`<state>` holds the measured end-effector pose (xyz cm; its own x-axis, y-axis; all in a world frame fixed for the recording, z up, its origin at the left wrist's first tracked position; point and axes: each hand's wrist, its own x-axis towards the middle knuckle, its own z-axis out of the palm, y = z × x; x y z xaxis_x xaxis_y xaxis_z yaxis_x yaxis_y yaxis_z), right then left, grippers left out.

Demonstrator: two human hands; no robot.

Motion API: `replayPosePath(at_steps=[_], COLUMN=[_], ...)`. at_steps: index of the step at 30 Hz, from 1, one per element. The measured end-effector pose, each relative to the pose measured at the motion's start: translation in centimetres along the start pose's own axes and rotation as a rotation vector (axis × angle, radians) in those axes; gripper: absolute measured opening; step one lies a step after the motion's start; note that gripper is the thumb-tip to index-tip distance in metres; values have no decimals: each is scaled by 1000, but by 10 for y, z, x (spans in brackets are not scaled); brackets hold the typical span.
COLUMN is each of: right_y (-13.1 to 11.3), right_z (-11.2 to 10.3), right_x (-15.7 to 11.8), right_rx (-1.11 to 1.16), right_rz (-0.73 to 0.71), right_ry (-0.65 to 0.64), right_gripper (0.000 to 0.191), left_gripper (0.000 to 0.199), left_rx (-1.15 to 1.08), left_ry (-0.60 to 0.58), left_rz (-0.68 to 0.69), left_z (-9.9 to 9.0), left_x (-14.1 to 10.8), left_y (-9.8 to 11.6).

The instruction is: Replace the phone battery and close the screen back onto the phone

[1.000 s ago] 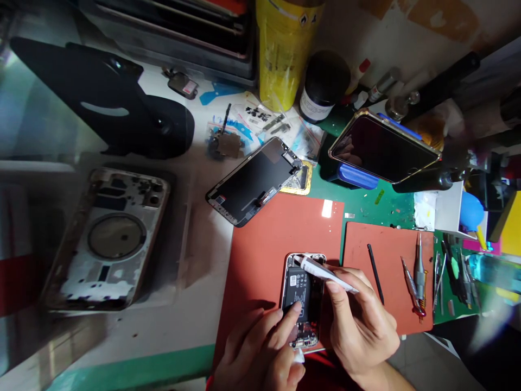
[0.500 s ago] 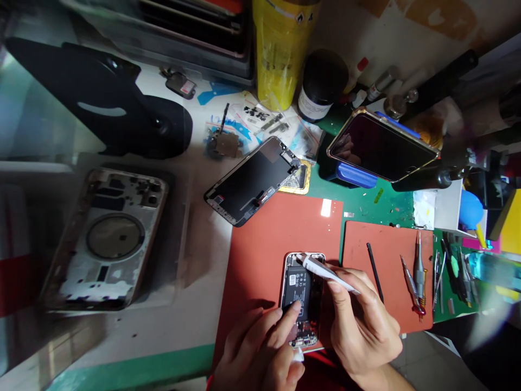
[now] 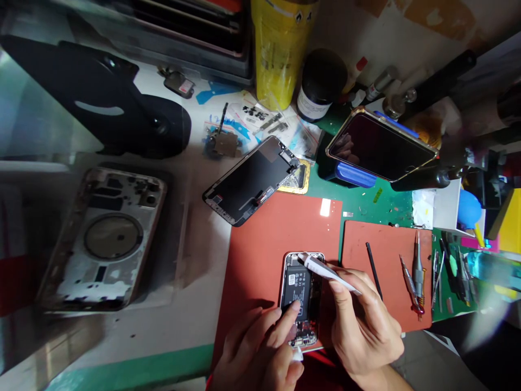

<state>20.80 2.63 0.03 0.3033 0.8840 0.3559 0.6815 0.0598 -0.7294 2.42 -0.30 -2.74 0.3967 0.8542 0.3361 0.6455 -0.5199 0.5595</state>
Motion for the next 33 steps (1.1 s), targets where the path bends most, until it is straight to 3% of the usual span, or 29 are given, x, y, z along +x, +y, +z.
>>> replayPosePath(at_steps=[9,19,24,27,33], right_y=[-3,-1,-1,0,0], right_z=[-3,-5,-5,-5,-6], right_x=[2,3,1,-1,-1], right_rx=[-40,-41,-39,-34,-49], right_rz=[-3,-5,4,17,19], right_ry=[-8,3,8,21,39], right_gripper=[31,31,31,31,29], left_gripper=[31,29,31,31,29], left_rx=[-19,-53,-73,-88,-56], left_ry=[-12,-50,17,-5,-51], left_rz=[-36,-41,-34,-37,58], left_z=[-3,2,6,6,0], left_x=[5,-9,-9,-8,-5], left_y=[3,0,1,1,-7])
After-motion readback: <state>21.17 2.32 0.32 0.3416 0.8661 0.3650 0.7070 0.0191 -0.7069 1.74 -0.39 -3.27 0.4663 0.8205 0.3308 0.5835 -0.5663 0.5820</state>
